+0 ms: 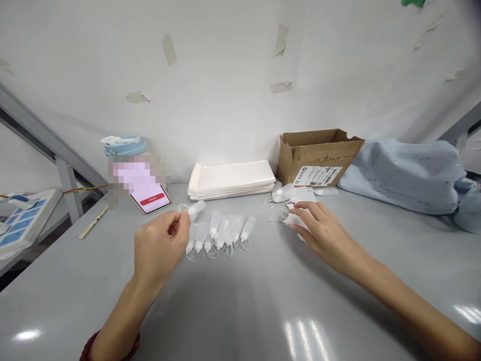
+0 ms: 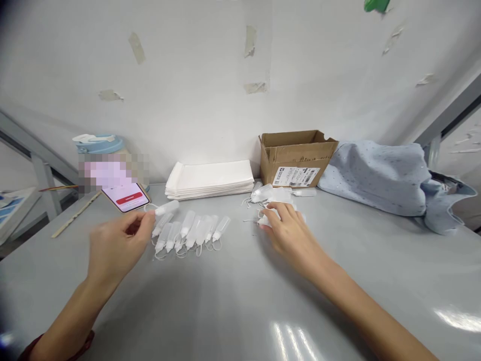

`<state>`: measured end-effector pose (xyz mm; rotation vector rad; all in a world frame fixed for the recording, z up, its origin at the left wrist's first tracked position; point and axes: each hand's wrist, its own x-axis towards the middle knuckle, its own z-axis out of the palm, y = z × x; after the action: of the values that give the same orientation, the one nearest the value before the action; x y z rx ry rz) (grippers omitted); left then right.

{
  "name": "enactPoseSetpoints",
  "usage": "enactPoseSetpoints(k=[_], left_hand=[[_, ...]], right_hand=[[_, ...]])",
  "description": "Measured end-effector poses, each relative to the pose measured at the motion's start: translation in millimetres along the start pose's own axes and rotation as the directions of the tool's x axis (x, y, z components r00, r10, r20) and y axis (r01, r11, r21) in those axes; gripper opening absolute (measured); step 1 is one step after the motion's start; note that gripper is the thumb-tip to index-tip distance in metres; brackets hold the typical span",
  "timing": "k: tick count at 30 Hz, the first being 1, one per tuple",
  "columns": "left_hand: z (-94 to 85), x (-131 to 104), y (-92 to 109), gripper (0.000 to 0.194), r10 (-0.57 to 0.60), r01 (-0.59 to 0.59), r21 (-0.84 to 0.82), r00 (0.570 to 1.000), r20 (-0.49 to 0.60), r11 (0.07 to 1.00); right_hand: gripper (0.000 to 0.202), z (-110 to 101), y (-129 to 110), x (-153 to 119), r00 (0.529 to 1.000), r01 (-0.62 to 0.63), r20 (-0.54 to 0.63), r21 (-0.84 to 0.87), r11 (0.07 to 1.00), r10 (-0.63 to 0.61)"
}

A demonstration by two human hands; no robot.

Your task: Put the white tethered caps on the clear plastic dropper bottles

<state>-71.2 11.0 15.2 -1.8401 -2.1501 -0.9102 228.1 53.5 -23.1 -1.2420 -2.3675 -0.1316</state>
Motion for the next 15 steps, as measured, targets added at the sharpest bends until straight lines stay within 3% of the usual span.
enactPoseSetpoints(k=[3, 8, 10, 15], left_hand=[[4.2, 3, -4, 0.037, -0.063, 0.051, 0.056, 0.969, 0.240, 0.997], [1.9, 5, -5, 0.045, -0.143, 0.170, 0.007, 0.803, 0.579, 0.985], [-0.2, 6, -7, 0.048, -0.162, 0.221, -0.017, 0.765, 0.623, 0.975], [-3.0, 7, -7, 0.052, -0.200, 0.269, -0.027, 0.778, 0.596, 0.963]], right_hand=[[0.026, 2, 12, -1, 0.999, -0.010, 0.031, -0.100, 0.995, 0.013], [0.028, 2, 19, -2, 0.998, 0.011, 0.065, -0.123, 0.992, -0.003], [0.027, 3, 20, -2, 0.997, 0.015, 0.080, -0.113, 0.993, -0.006], [0.025, 3, 19, -1, 0.996, 0.021, 0.094, -0.097, 0.995, -0.012]])
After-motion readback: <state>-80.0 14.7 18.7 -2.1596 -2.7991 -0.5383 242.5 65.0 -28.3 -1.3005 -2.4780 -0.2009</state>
